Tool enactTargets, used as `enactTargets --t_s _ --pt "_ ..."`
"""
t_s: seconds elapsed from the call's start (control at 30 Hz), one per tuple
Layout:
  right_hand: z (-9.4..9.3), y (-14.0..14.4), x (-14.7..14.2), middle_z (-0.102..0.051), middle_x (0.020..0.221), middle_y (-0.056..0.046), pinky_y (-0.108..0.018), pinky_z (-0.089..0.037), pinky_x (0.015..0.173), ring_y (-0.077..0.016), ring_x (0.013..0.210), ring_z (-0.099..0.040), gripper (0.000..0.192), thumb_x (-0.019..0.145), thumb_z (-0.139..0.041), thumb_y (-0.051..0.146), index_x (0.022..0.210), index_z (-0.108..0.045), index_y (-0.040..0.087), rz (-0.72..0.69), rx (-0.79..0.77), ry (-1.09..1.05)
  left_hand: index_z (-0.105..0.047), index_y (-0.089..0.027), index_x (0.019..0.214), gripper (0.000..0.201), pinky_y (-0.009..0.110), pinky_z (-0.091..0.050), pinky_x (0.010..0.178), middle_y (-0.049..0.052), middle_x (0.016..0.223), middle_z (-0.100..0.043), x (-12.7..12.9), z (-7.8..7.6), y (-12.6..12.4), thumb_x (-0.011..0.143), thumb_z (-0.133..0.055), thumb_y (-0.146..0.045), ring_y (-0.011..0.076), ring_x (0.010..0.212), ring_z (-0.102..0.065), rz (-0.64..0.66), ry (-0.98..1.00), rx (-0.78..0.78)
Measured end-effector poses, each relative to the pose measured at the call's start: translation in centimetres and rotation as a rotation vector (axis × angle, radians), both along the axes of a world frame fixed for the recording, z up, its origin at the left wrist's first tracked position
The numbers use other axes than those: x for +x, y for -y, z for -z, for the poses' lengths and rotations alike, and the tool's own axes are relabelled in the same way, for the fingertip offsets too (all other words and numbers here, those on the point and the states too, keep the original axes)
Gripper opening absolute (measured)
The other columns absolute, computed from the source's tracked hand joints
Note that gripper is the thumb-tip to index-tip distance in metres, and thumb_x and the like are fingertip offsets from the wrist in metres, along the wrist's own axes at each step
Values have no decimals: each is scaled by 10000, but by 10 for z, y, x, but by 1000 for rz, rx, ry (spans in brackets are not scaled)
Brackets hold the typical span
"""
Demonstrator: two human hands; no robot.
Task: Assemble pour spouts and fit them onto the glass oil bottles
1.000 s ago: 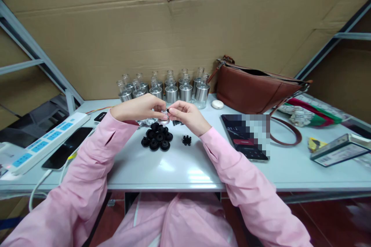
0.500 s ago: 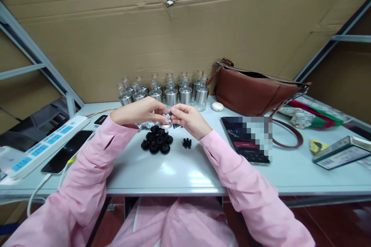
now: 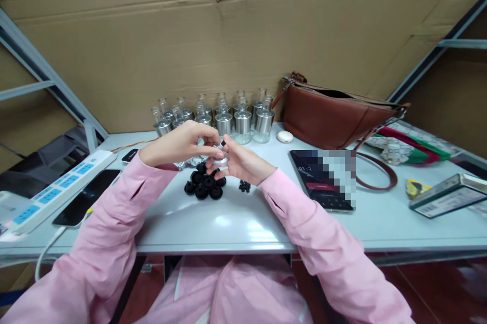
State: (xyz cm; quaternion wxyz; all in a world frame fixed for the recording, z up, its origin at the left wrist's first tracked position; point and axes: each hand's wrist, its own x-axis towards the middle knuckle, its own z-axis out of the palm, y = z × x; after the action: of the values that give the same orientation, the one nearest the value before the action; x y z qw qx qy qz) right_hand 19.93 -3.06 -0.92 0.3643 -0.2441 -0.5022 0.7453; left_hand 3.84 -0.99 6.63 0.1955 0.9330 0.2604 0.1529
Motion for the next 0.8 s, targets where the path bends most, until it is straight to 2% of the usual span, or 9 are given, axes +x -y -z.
enactTargets --t_s 0.07,0.17,0.27,0.33,0.5,0.6,0.7,0.8 --pt "-2 1 0 -609 700 -30 -251 -463 560 -125 603 -586 513 756 -457 667 716 -526 160 -78 -20 21 -562 -141 720 172 205 -354 595 -25 653 -533 0 11 0 799 -592 -290 91 613 -467 -5 95 35" --pt "-4 3 -1 -545 572 17 -225 -421 505 -91 486 -519 468 798 -442 622 690 -488 168 -9 -44 -38 -537 -155 833 150 238 -403 702 12 800 -534 -1 32 3 829 -555 -304 122 742 -494 -38 266 101" --pt "-7 5 -3 -468 499 43 -216 -392 483 -82 454 -469 445 835 -406 585 682 -476 173 41 -139 -74 -488 -171 1020 263 291 -411 834 63 985 -523 -3 53 8 832 -552 -345 163 917 -503 -87 404 131" --pt "-9 6 -5 -431 472 49 -209 -366 461 -75 429 -425 455 842 -386 582 657 -465 173 32 -181 -86 -464 -174 1068 298 321 -400 884 81 1044 -510 -4 63 12 844 -529 -358 183 988 -494 -105 448 166" --pt "-4 7 -14 -384 452 53 -165 -254 394 -51 398 -337 444 823 -431 555 614 -447 164 74 -200 -165 -480 -161 1061 273 368 -364 924 108 1093 -513 -5 73 14 893 -437 -372 213 1064 -475 -120 402 315" --pt "-2 8 -16 -401 456 45 -167 -266 406 -51 405 -335 459 813 -436 571 596 -424 166 92 -146 -206 -473 -181 1075 271 379 -367 904 92 1063 -537 -7 78 9 924 -359 -375 208 1031 -494 -119 456 380" --pt "-2 7 -12 -425 472 50 -178 -295 427 -38 380 -307 462 803 -448 589 609 -406 172 68 -98 -241 -426 -195 1119 270 367 -402 862 77 1030 -538 -14 85 0 932 -325 -362 183 942 -527 -154 596 327" --pt "-2 2 -7 -453 499 54 -187 -333 454 -40 384 -355 446 771 -498 598 640 -411 181 83 -80 -280 -385 -204 1142 257 357 -412 858 63 1015 -536 -23 93 -7 926 -336 -333 169 914 -539 -232 658 270"
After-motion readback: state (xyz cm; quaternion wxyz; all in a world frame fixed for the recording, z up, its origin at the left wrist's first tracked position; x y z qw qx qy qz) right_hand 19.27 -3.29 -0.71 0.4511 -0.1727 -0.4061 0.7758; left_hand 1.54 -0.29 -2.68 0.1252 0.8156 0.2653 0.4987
